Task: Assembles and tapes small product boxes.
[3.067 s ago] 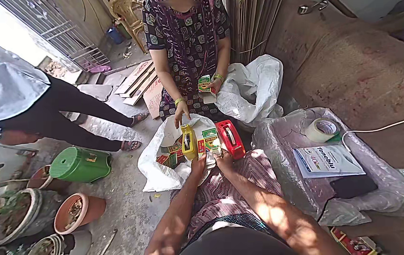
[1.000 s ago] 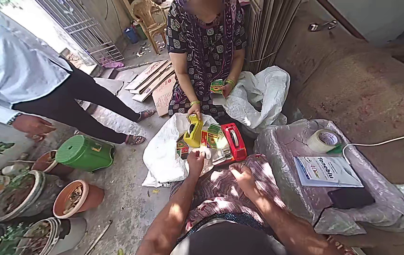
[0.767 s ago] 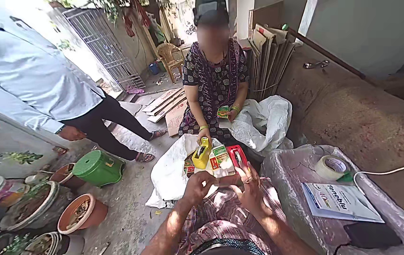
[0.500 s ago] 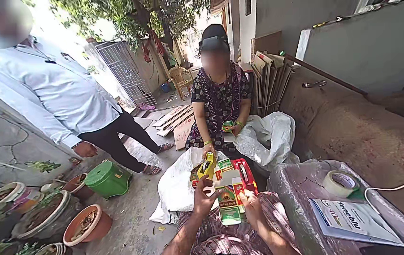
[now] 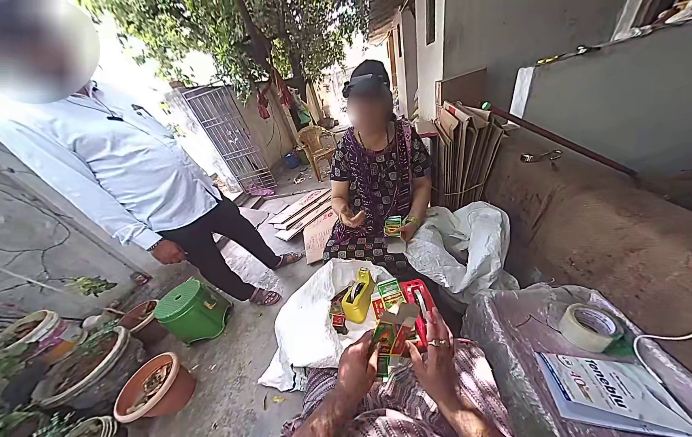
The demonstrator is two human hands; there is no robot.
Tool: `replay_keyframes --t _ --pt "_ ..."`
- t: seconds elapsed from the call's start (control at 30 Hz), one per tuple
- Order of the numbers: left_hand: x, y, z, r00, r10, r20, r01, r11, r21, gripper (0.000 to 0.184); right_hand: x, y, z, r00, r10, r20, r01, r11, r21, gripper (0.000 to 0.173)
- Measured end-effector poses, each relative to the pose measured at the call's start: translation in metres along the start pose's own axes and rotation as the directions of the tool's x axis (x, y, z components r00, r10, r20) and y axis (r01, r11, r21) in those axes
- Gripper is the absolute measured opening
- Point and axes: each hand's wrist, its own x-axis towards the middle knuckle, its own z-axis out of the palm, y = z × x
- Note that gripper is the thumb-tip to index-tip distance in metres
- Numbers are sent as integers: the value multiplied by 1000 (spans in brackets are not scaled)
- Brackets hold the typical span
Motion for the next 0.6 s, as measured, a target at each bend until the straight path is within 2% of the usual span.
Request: replay_keyframes --t 0.07,0.13,0.2,0.33,0.37,0.43,0.5,0.6 --pt "2 1 -1 995 66 69 -71 995 74 35 -2 3 2 995 -50 91 46 998 46 59" --pt "1 1 -3 979 127 162 -147 982 119 33 -6 6 5 977 -16 212 -9 993 115 58" --pt "1 0 -7 967 151 206 -180 975 131 31 -7 7 4 963 25 267 -70 985 159 54" --pt "9 -14 -10 977 146 155 -157 986 63 27 1 2 -5 946 183 268 -226 964 140 27" --pt "11 -18 -10 980 152 129 -159 986 48 26 3 1 -7 924 234 302 -284 950 130 22" --pt "13 -22 -11 981 165 105 -170 985 37 26 6 0 -11 845 323 425 -408 905 123 24" --pt "15 -29 -11 982 170 83 -168 985 -37 23 8 4 -10 816 302 493 -416 899 137 23" --pt "18 -36 -12 986 149 69 -132 969 -211 18 8 13 -8 833 160 529 -320 920 226 14"
